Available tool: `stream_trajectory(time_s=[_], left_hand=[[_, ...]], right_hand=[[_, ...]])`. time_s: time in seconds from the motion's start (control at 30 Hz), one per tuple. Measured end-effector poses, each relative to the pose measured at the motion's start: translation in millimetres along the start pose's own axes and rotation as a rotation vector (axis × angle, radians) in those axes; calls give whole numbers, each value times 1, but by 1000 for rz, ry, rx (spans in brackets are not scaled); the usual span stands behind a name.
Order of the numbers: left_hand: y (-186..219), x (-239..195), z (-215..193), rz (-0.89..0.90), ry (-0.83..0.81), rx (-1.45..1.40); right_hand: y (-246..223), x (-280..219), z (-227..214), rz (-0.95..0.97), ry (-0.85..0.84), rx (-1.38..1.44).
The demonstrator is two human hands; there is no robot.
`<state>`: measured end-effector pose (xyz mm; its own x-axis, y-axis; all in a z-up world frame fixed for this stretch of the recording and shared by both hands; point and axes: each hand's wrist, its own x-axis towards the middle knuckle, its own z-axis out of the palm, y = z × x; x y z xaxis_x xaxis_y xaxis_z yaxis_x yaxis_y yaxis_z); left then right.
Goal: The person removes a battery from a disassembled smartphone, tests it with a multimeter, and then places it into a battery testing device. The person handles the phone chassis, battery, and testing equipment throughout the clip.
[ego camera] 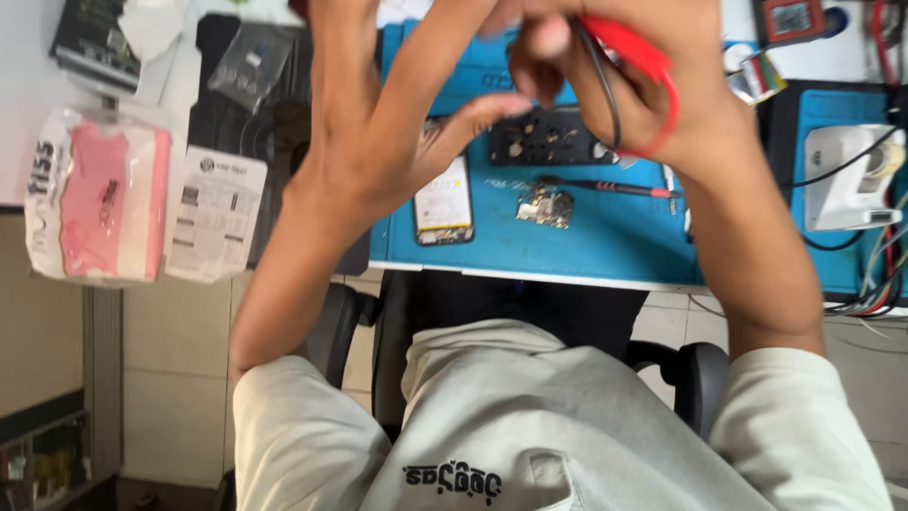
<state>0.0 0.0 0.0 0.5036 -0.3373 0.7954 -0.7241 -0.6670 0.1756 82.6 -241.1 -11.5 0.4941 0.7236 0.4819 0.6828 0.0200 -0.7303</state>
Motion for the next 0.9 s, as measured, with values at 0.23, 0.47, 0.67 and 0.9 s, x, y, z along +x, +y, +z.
stream_trajectory(time_s=[0.23, 0.47, 0.67, 0.9], left_hand=[[1, -25, 12, -339, -246, -726], [6, -46, 37, -633, -344, -1336], [1, -59, 44, -788, -417, -1610], [0, -76, 70, -844, 309, -1331]], right_hand=[[-46, 13, 0, 89, -270, -28], [-29, 15, -6, 320, -339, 118], [7, 0, -15, 350, -406, 245], [-48, -21, 25, 333, 118, -100]])
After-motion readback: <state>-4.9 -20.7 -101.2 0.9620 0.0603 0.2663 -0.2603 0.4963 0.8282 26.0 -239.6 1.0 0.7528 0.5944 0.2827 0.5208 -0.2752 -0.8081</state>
